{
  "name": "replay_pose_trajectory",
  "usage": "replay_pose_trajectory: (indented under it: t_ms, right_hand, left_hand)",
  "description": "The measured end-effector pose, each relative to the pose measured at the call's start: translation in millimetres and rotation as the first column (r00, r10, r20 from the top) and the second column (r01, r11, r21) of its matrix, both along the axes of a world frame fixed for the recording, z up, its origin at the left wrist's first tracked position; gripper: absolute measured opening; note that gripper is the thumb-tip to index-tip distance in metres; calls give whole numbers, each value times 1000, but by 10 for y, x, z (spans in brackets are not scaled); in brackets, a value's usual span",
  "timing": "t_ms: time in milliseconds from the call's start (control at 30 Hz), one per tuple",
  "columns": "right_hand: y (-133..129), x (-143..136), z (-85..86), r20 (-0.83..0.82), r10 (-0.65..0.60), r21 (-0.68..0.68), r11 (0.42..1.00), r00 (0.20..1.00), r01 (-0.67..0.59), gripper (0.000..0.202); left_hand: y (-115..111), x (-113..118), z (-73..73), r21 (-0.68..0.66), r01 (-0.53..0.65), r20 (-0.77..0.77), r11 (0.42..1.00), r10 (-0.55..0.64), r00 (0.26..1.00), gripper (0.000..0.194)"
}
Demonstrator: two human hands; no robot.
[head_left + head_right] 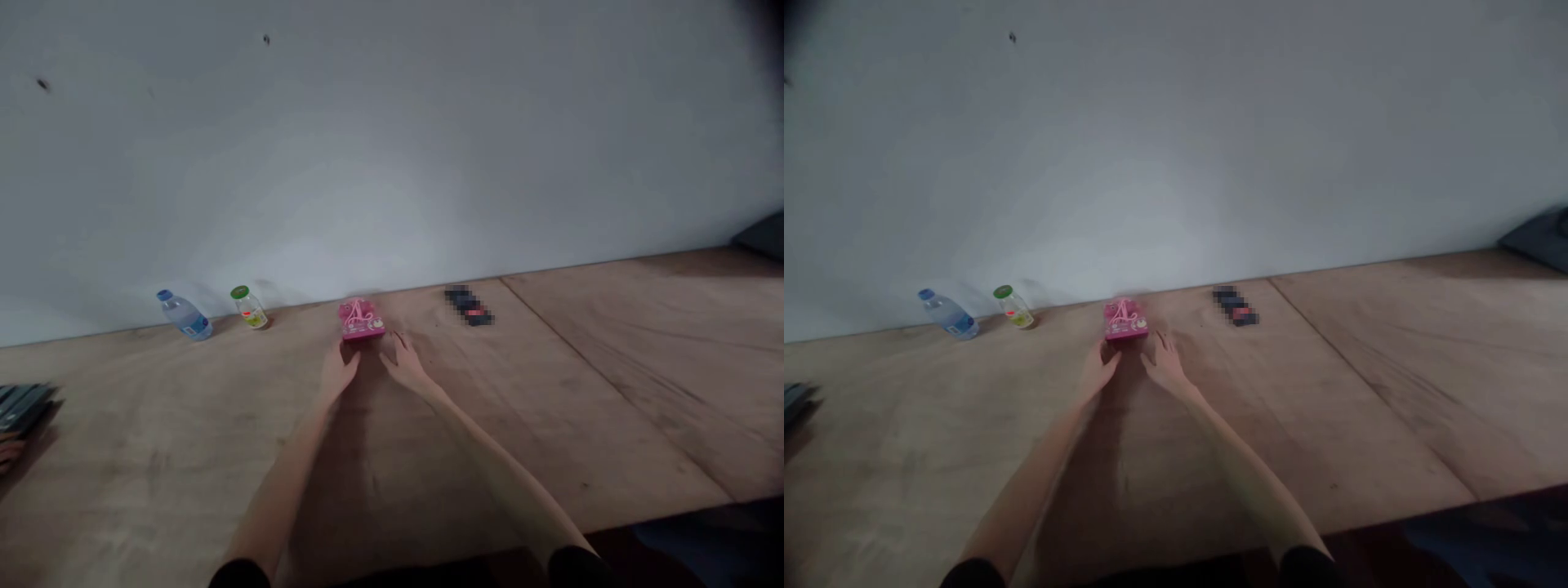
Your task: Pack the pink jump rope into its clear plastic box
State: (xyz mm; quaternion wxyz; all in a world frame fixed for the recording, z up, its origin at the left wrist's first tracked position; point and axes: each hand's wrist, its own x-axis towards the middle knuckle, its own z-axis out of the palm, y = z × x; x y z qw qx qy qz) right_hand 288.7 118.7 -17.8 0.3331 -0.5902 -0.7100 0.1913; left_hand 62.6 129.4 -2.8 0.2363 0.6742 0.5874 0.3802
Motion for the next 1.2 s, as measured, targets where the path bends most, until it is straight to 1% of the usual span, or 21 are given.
replay_pose_trajectory:
  t_ms: [67, 133, 200, 267, 367, 467, 567, 633, 667, 733, 800, 900, 1000, 1100, 1200]
  right_hand:
    - [165, -2, 6, -24, -40, -6, 999, 999, 40, 75]
    - [252, -5, 4, -52, -33, 3, 999, 998, 34, 70]
    - [269, -7, -11, -70, -18, 16, 1000, 997, 19, 62]
    - [226, -3, -36, -84, -27, 17, 999, 996, 29, 53]
    - [69, 20, -78, -79, -40, 10, 999, 996, 41, 42]
    - [-155, 58, -89, -52, -9, 7, 1000, 999, 9, 37]
    - [-388, 99, -45, -31, 43, 0, 999, 999, -43, 27]
    - [-535, 128, 6, -26, 89, -5, 996, 996, -89, 17]
    - [-608, 142, 32, -22, 121, -2, 993, 992, -121, 16]
    - [-755, 171, 76, 7, 202, 8, 979, 979, -202, 19]
    - [-901, 193, 100, 71, 272, 10, 962, 960, -273, 23]
    - [-1088, 206, 103, 177, 295, 7, 954, 939, -301, 23]
    - [-1192, 191, 97, 211, 287, 29, 954, 934, -300, 27]
    - [-1211, 168, 110, 204, 272, 48, 957, 940, -287, 27]
    - [-1202, 153, 137, 196, 264, 58, 958, 944, -280, 27]
  left_hand:
    - [92, 49, 6, -38, -37, 39, 999, 38, 999, 43]
    - [102, 67, 9, -73, -62, 71, 995, 67, 995, 37]
    - [56, 48, 19, -89, -58, 94, 994, 66, 993, 31]
    - [-22, -2, 33, -92, -35, 112, 995, 45, 993, 26]
    - [-187, -110, 40, -88, 15, 129, 996, -3, 992, 21]
    - [-407, -214, 9, -80, 66, 137, 995, -55, 989, 19]
    - [-652, -276, -34, -75, 88, 132, 993, -78, 988, 14]
    - [-817, -287, -54, -73, 77, 129, 994, -67, 989, 13]
    - [-902, -285, -62, -70, 71, 122, 995, -63, 991, 14]
    - [-1073, -265, -76, -52, 69, 61, 996, -65, 996, 16]
    - [-1236, -237, -93, -22, 83, -60, 996, -84, 995, 15]
    - [-1404, -208, -113, 20, 98, -225, 995, -92, 970, 16]
    - [-1429, -218, -105, 51, 137, -288, 989, -117, 951, 19]
    - [-1356, -245, -72, 71, 203, -300, 977, -174, 938, 19]
    - [-1303, -263, -38, 63, 231, -309, 971, -201, 930, 22]
